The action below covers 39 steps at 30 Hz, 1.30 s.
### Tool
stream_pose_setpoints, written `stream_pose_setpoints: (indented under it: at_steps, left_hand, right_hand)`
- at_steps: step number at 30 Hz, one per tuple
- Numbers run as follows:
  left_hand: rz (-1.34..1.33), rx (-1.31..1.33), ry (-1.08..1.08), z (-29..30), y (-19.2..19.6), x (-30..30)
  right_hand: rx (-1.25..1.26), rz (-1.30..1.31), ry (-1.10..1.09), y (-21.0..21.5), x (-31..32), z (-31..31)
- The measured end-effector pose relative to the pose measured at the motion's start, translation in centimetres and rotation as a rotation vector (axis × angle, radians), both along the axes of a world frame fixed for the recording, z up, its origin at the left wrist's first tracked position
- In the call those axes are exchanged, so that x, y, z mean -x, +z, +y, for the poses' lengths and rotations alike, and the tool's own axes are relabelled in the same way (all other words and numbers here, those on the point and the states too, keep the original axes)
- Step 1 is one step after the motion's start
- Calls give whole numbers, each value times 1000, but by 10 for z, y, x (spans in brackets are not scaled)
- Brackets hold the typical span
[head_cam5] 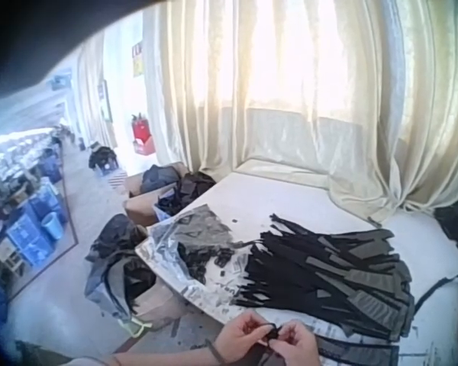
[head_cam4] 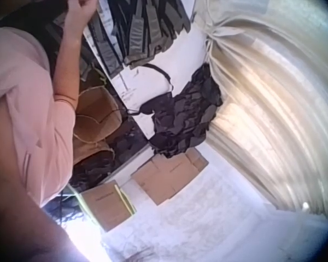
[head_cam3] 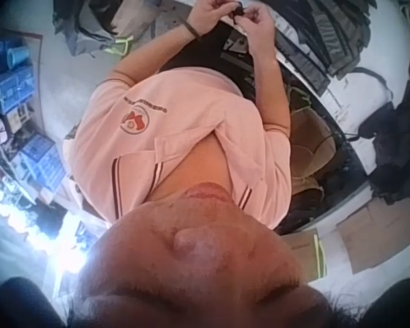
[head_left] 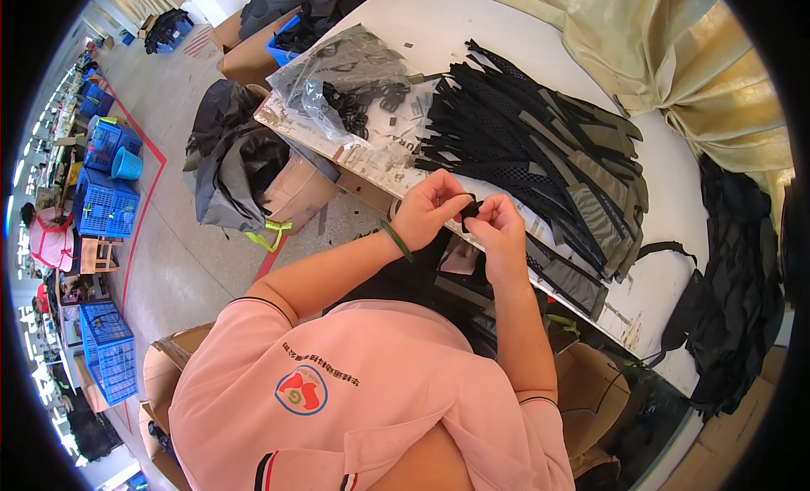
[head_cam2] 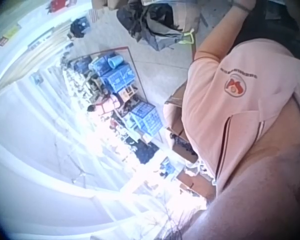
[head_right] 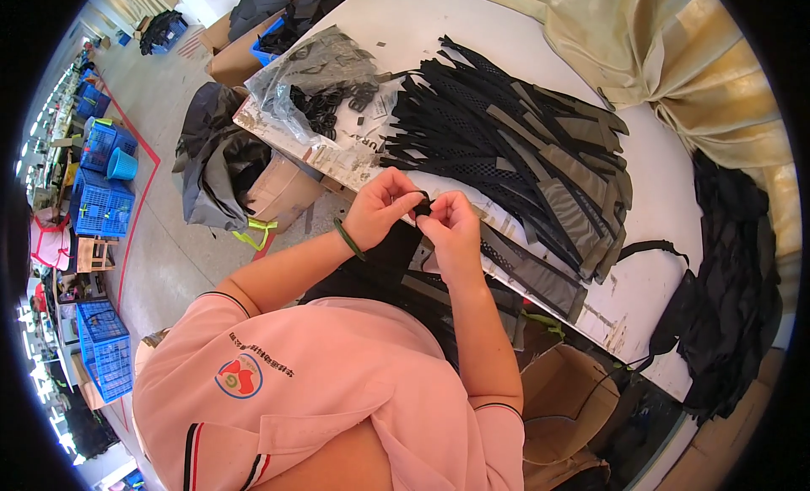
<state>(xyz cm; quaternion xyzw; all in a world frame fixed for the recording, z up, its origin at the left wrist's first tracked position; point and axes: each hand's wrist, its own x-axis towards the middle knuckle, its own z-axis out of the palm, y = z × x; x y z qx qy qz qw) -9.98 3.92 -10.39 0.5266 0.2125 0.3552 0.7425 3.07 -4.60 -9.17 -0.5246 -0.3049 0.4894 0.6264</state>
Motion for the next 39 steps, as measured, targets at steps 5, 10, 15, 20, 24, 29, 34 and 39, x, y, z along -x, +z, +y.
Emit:
stream_pose_setpoints:
  at_steps: [5, 10, 15, 20, 24, 29, 34, 39]
  left_hand:
    - [-43, -74, -105, 1, -1, 4]
    - [-139, -176, -217, -2, -5, 6]
    - [-53, -363, -202, 6, -4, 9]
    - [11, -460, -177, 5, 0, 13]
    - [102, -615, -161, 4, 2, 16]
    - [113, 19, -304, -13, 9, 31]
    - [216, 216, -120, -11, -28, 92]
    - [896, -711, 253, -1, -60, 130]
  right_hand:
    - [-49, 44, -180, 12, 16, -2]
    - [-84, 157, -246, 16, 18, -5]
    - [38, 23, -23, 17, -6, -6]
    - [15, -205, 14, 20, -9, 1]
    - [20, -356, 122, 15, -15, 0]
    - [35, -349, 95, 13, -14, 3]
    - [12, -1579, -354, 7, -92, 11]
    - [235, -1781, -349, -1, -138, -1]
